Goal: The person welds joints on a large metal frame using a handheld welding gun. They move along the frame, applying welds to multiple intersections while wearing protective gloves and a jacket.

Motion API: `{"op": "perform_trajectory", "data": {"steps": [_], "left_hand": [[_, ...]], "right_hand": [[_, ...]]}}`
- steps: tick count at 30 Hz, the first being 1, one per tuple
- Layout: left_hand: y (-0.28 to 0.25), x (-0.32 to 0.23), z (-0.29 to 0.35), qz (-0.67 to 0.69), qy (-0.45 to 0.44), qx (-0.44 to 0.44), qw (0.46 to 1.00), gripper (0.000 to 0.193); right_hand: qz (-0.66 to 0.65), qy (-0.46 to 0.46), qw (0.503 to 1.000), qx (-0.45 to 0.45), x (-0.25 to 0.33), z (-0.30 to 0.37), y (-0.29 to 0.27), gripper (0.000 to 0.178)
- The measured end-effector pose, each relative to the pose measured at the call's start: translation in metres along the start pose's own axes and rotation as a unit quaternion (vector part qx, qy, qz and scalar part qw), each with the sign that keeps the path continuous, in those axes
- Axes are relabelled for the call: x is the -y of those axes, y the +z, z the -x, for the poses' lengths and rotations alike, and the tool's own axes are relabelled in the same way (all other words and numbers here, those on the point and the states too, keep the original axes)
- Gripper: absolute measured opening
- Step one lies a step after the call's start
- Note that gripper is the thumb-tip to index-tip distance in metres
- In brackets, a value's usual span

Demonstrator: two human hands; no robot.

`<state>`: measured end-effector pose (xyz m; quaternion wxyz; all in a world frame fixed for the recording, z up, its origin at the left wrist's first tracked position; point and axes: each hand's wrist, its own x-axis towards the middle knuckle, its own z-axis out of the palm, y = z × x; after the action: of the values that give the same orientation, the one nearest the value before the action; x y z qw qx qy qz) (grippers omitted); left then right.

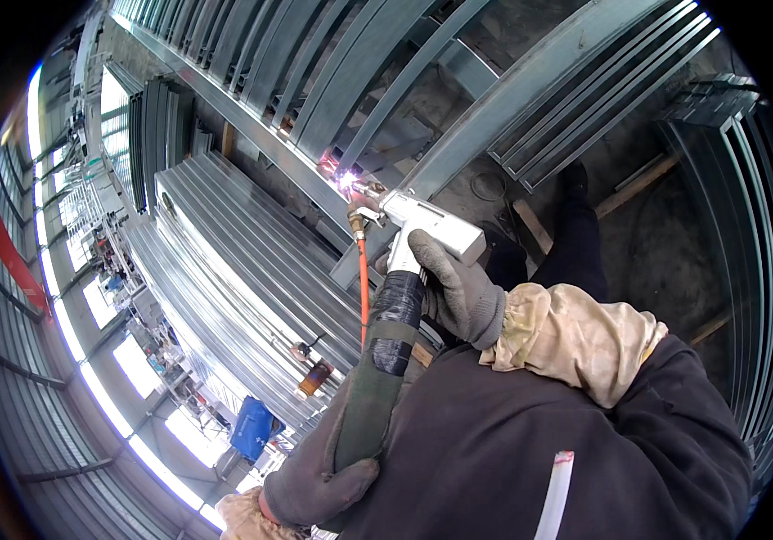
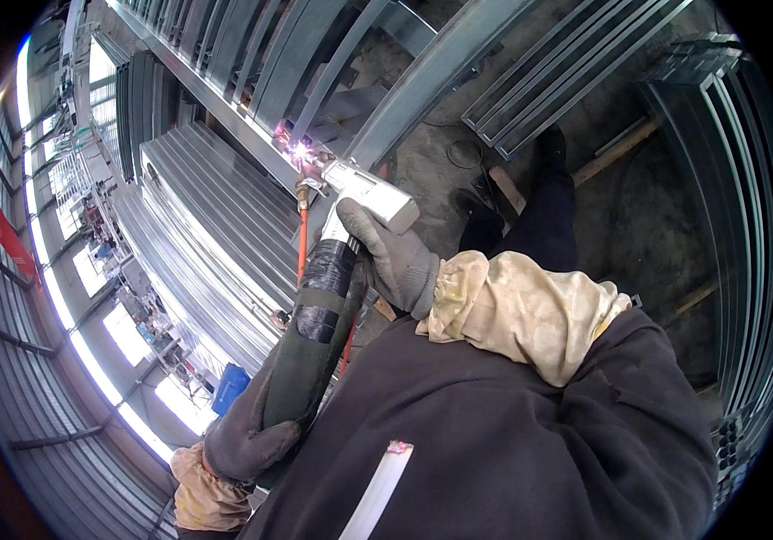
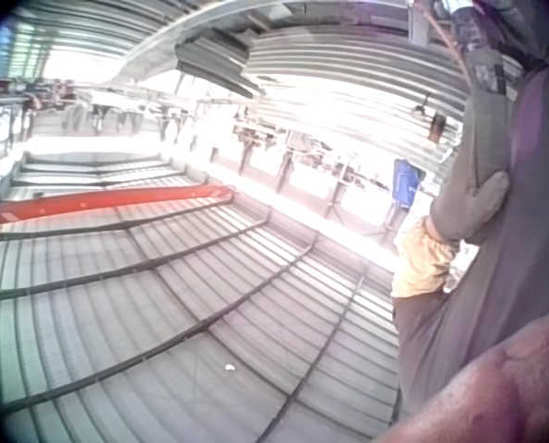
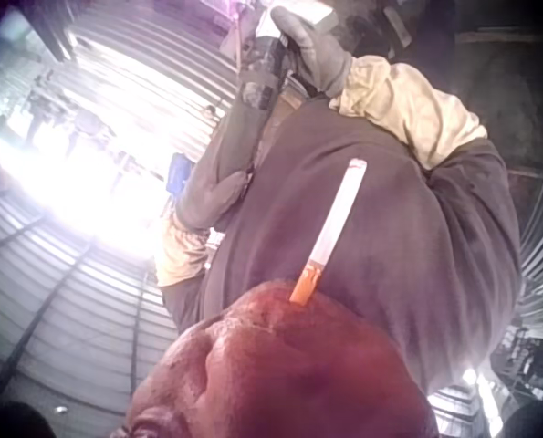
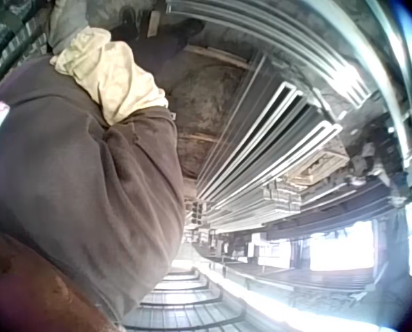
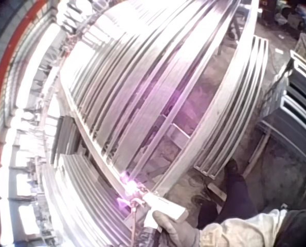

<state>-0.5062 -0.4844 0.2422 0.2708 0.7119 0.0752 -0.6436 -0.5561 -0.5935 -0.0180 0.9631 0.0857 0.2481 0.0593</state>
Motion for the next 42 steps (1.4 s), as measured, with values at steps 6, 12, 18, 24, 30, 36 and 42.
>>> {"op": "perform_trajectory", "data": {"steps": [6, 12, 18, 24, 30, 36, 42], "left_hand": [[0.0, -0.004, 0.001, -0.014, 0.0, -0.001, 1.0, 0.096], [0.003, -0.005, 0.002, 0.008, -0.005, -0.006, 1.0, 0.096], [0.004, -0.002, 0.002, 0.004, 0.016, -0.009, 1.0, 0.096], [0.005, -0.005, 0.004, -0.008, 0.009, -0.013, 1.0, 0.095], [0.004, -0.008, 0.007, -0.01, -0.004, -0.014, 1.0, 0.094], [0.003, -0.005, 0.009, -0.016, 0.006, -0.014, 1.0, 0.093], [0.005, -0.004, 0.009, -0.006, 0.013, -0.016, 1.0, 0.093]], "right_hand": [[0.011, -0.011, 1.0, 0.004, -0.002, -0.001, -0.001, 0.036], [0.016, -0.014, 1.0, 0.009, -0.001, -0.001, 0.002, 0.038], [0.008, 0.01, 1.0, 0.025, 0.0, -0.002, -0.002, 0.036], [0.0, 0.005, 1.0, 0.018, -0.001, 0.0, 0.001, 0.033], [0.024, -0.001, 1.0, 0.005, -0.002, 0.0, 0.002, 0.033], [0.027, -0.005, 1.0, 0.002, -0.003, 0.001, 0.002, 0.033], [0.016, -0.025, 0.998, 0.046, -0.007, -0.002, -0.005, 0.044]]}}
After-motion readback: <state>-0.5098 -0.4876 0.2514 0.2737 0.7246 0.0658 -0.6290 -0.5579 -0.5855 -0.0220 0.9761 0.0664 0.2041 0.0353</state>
